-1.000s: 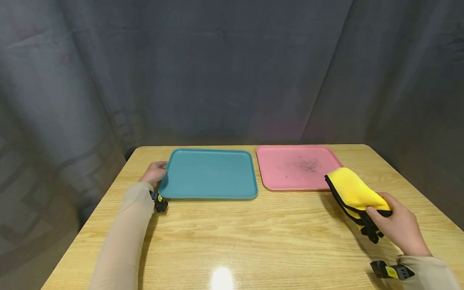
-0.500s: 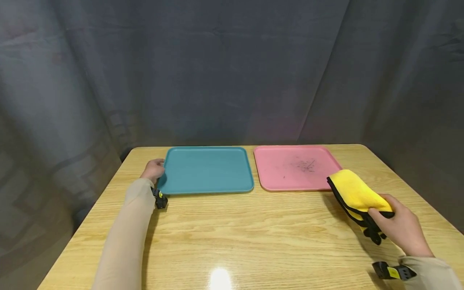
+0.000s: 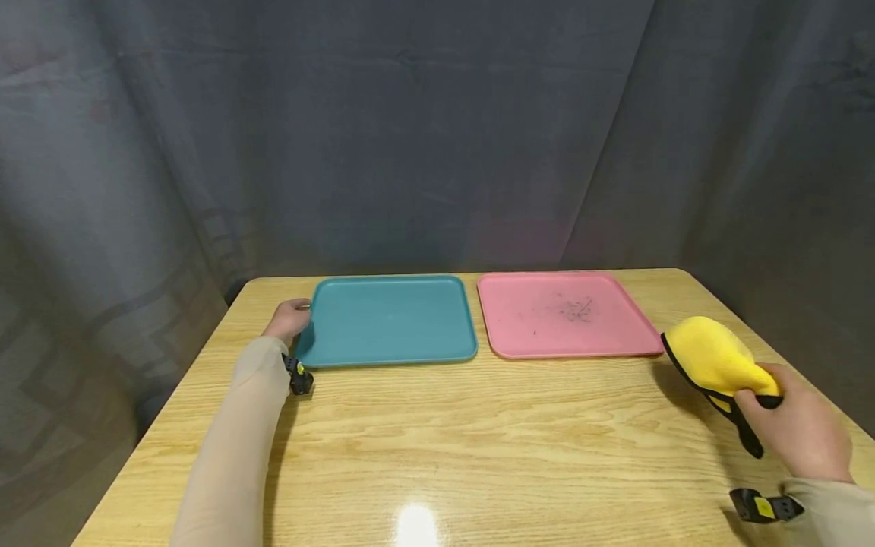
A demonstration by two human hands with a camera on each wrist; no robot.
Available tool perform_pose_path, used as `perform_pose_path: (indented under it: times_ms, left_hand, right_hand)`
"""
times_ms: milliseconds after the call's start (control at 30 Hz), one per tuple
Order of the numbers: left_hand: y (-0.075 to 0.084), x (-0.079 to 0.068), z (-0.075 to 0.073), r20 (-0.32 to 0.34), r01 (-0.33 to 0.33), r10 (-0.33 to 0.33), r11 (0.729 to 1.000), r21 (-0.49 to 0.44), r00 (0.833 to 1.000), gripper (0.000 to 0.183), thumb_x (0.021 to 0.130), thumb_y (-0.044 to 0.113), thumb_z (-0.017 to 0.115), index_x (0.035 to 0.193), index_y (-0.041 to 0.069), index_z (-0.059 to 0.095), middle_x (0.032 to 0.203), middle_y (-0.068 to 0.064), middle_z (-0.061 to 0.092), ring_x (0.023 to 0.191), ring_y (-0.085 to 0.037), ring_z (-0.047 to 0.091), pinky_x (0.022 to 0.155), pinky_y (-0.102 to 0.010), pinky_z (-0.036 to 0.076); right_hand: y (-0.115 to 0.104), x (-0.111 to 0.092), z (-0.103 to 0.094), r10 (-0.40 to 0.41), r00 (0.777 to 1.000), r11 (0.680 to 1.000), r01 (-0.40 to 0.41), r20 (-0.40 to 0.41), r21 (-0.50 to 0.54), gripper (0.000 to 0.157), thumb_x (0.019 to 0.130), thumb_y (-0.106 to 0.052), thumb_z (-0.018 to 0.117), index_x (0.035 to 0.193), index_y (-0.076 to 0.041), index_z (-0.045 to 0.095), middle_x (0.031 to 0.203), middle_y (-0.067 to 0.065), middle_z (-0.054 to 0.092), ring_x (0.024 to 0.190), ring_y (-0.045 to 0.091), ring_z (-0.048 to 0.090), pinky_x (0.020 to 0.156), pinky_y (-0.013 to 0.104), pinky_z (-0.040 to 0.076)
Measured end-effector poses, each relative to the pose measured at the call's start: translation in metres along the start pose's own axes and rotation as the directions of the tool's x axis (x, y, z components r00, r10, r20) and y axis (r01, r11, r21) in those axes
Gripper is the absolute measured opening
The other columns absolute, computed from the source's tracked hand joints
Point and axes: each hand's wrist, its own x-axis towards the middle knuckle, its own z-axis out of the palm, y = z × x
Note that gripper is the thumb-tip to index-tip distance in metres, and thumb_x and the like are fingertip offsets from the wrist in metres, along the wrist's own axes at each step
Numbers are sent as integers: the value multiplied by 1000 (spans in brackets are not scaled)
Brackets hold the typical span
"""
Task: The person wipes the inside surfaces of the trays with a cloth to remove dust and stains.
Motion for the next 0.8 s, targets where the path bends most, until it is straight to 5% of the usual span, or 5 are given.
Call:
perform_pose_path:
  times_ms: [233, 433, 600, 800]
  left_hand:
    - [10, -10, -1, -1, -12, 12, 999, 39, 1000, 59, 99, 21, 35, 150, 4, 11, 154, -24, 15, 140, -42, 21, 113, -55, 25]
    - [21, -30, 3, 32, -112, 109, 990, 86, 994, 58, 100, 21, 33, 150, 3, 9, 154, -26, 11, 141, -43, 16, 113, -55, 24]
    - [23, -48, 8, 99, -196, 184, 971, 134, 978, 60, 101, 26, 34, 151, 6, 8, 155, -25, 9, 141, -43, 15, 112, -56, 26]
    - [24, -66, 16, 126, -283, 266, 948, 148, 956, 61, 101, 26, 38, 151, 6, 9, 154, -27, 10, 141, -46, 13, 112, -58, 23]
  right_hand:
    - [11, 13, -3, 122, 991, 979, -130, -59, -156, 43, 87, -10, 51, 122, 11, 40, 101, 40, 49, 78, 51, 52, 60, 55, 40]
    - [21, 24, 2, 144, 989, 965, -135, 24, -225, 45, 86, -12, 51, 124, 8, 39, 101, 39, 48, 83, 55, 52, 63, 58, 42]
    - [27, 24, 14, 69, 979, 974, -25, 190, -225, 50, 82, -14, 59, 121, 11, 39, 94, 38, 53, 74, 48, 57, 55, 50, 46]
    - [25, 29, 22, -33, 955, 978, 91, 294, -187, 56, 79, -19, 65, 120, 11, 41, 96, 39, 55, 76, 48, 57, 53, 49, 46]
